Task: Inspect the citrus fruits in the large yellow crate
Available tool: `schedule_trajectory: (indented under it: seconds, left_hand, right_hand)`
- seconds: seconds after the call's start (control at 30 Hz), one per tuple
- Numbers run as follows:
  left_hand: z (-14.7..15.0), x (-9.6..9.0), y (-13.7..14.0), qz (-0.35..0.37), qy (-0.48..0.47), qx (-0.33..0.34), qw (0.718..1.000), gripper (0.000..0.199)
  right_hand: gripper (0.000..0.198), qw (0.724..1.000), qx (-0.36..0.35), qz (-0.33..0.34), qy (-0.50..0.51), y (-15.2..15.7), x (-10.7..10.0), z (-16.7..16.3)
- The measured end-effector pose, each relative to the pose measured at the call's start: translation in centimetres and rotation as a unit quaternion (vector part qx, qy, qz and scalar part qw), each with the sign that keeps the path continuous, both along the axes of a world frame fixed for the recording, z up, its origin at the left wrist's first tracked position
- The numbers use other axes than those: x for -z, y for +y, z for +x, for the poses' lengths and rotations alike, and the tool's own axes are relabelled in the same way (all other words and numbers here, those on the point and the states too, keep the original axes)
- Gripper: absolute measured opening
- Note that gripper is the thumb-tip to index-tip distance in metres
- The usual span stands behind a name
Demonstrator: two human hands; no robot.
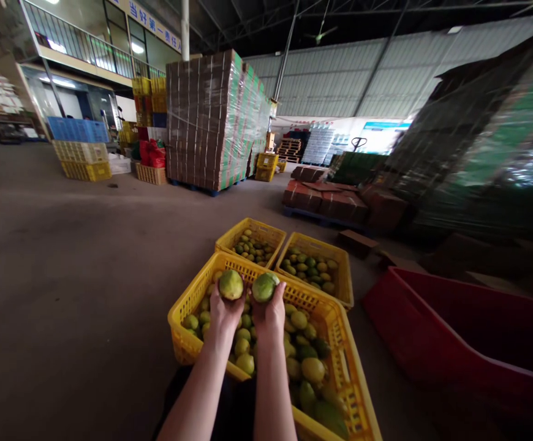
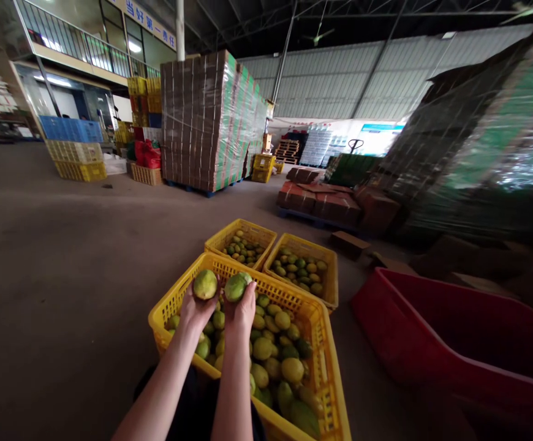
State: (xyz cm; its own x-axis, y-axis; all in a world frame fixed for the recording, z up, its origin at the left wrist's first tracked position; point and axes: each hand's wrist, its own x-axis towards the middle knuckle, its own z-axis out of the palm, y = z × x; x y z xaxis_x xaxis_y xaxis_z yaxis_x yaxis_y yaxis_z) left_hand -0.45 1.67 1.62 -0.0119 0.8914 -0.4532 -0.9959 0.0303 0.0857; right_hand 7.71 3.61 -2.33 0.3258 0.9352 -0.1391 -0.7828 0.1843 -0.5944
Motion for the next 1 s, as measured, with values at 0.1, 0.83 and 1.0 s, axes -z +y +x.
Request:
schedule_trajectory:
  seconds: [0.1,0.83,1.0]
  left_hand:
    - [0.7,-0.4,-0.4,0.014,0.006,0.022,1.0,0.023]
    - [6.0,1.2,-0.8,-0.079,-0.049,0.076,0.993,0.018]
    - [5.5,0.7,-1.0,-0.026,-0.068,0.057,0.996,0.025]
  right_hand:
    - [0.054,0.999,-0.02,-0.025,0.009,-0.2,-0.4,0.4]
    - [0.023,0.996,0.023,-0.057,0.068,-4.9,-5.1,6.4]
    - [0.022,0.993,-0.001,-0.091,0.08,-4.6,-4.8,5.4]
